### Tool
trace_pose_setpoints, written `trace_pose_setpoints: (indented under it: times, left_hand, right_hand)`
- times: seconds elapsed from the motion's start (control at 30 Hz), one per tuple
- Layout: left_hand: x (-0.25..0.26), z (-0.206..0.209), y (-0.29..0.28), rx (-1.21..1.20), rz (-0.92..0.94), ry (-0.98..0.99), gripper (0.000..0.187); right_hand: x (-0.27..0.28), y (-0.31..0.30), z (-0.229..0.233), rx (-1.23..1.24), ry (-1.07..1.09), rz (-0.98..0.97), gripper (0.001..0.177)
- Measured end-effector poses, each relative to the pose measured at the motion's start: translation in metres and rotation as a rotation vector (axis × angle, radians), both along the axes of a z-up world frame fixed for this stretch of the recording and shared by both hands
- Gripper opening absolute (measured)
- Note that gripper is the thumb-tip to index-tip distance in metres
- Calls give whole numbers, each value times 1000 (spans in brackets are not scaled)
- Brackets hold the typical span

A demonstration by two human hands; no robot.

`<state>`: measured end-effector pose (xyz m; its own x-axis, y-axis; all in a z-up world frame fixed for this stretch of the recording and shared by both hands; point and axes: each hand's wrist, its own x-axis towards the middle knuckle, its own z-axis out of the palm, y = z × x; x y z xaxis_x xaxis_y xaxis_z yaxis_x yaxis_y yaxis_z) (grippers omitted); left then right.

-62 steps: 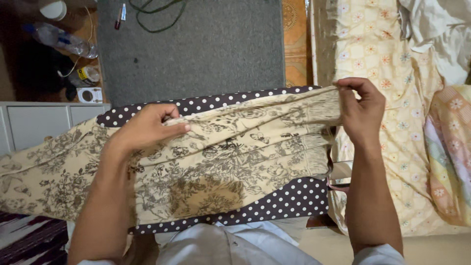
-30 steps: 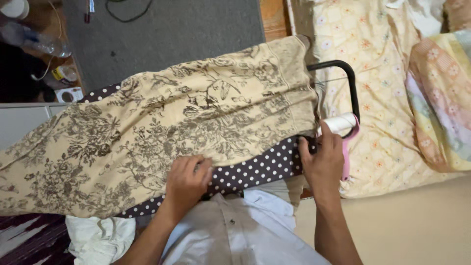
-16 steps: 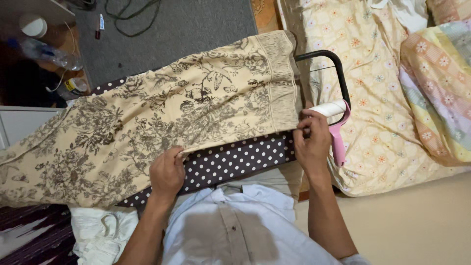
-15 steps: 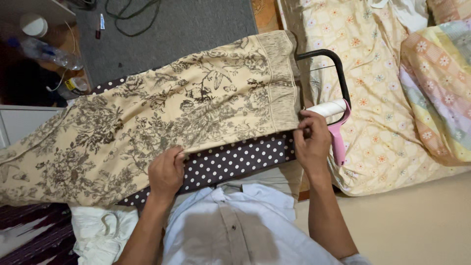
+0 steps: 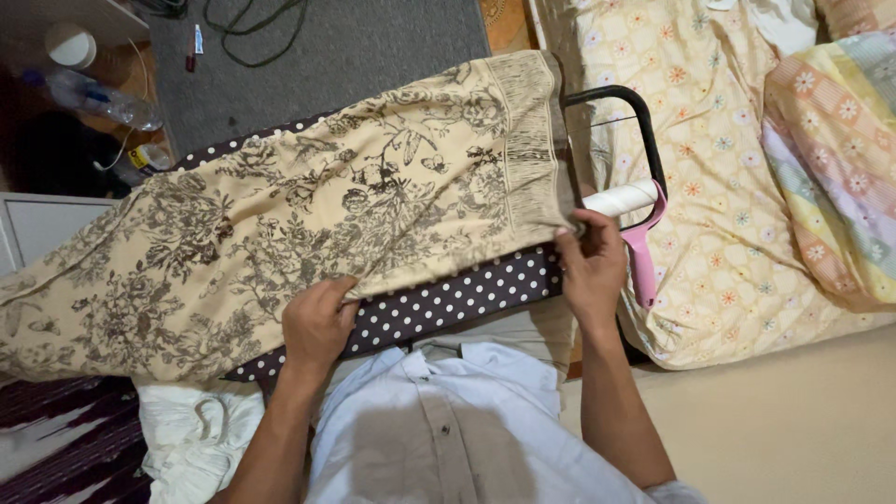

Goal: The person uses a pink lint roller to roll over a patterned fabric laid on a polka-dotted ironing board. They repeatedly smooth and reposition the fabric, then continue rolling different sections of the same piece.

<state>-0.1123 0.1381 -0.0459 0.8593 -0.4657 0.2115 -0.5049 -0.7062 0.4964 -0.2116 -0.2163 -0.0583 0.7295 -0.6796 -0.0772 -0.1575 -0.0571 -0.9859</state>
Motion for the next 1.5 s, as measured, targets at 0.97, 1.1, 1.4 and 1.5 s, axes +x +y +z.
trace_pose_setpoints:
  times: [0.97, 1.1, 1.4, 1.5]
  left_hand:
    - [-4, 20, 10, 25, -177, -68, 30]
    - [-12, 12, 30, 164, -43, -50, 39]
    - [-8, 3, 61, 61, 280, -131, 31]
    - [-2, -3, 69, 78, 276, -88, 30]
  right_hand:
    - [-23, -56, 17, 144, 247, 162, 29]
    - [-22, -48, 25, -42, 274, 285, 30]
    - [-3, -33, 33, -102, 174, 156, 23]
    - [9, -26, 26, 26, 109, 51, 20]
